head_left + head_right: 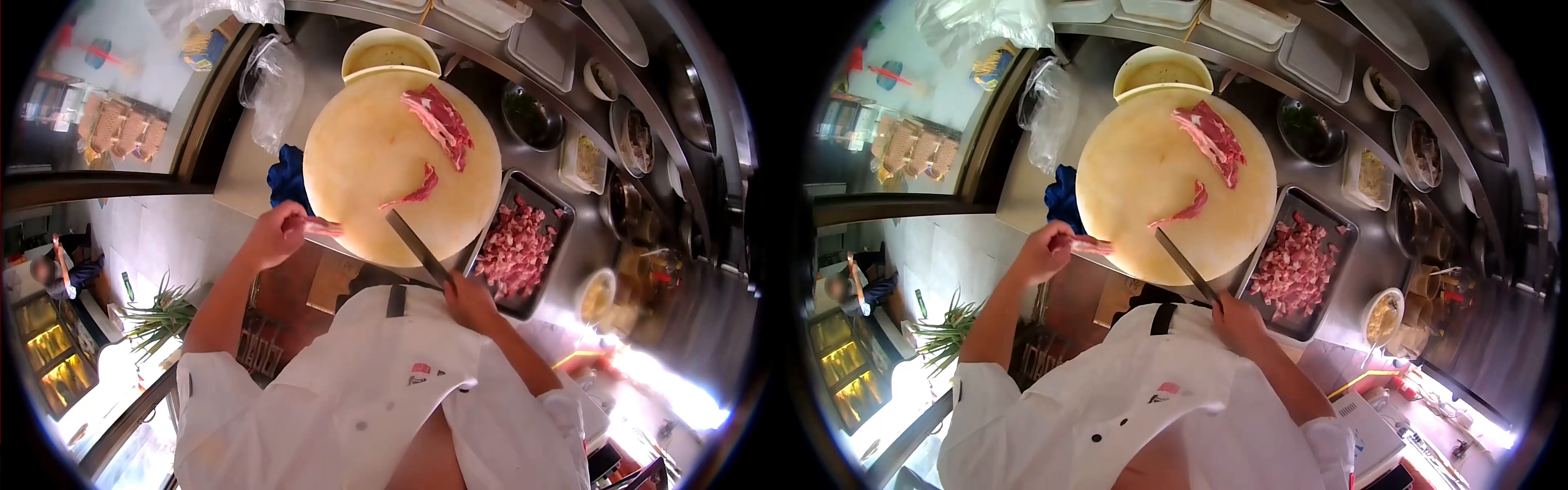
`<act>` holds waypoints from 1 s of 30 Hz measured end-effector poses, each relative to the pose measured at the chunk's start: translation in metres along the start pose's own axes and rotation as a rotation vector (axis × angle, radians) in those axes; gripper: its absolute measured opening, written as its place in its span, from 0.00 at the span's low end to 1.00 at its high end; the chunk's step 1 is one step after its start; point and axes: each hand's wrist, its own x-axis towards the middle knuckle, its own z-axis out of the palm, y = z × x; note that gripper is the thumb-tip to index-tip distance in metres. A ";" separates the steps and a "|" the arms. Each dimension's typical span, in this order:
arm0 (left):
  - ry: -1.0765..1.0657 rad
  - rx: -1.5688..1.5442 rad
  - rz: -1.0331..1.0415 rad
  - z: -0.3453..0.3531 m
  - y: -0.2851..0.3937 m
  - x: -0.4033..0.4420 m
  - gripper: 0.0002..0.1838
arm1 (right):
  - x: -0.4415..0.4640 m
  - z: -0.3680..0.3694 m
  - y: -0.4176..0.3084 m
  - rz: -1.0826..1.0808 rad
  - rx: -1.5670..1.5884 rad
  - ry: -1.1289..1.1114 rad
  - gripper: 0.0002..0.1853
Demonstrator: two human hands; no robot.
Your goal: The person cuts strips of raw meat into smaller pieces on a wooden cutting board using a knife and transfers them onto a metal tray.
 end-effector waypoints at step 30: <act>-0.261 0.516 0.532 0.130 0.115 0.158 0.12 | -0.069 0.019 0.057 0.249 0.488 0.534 0.16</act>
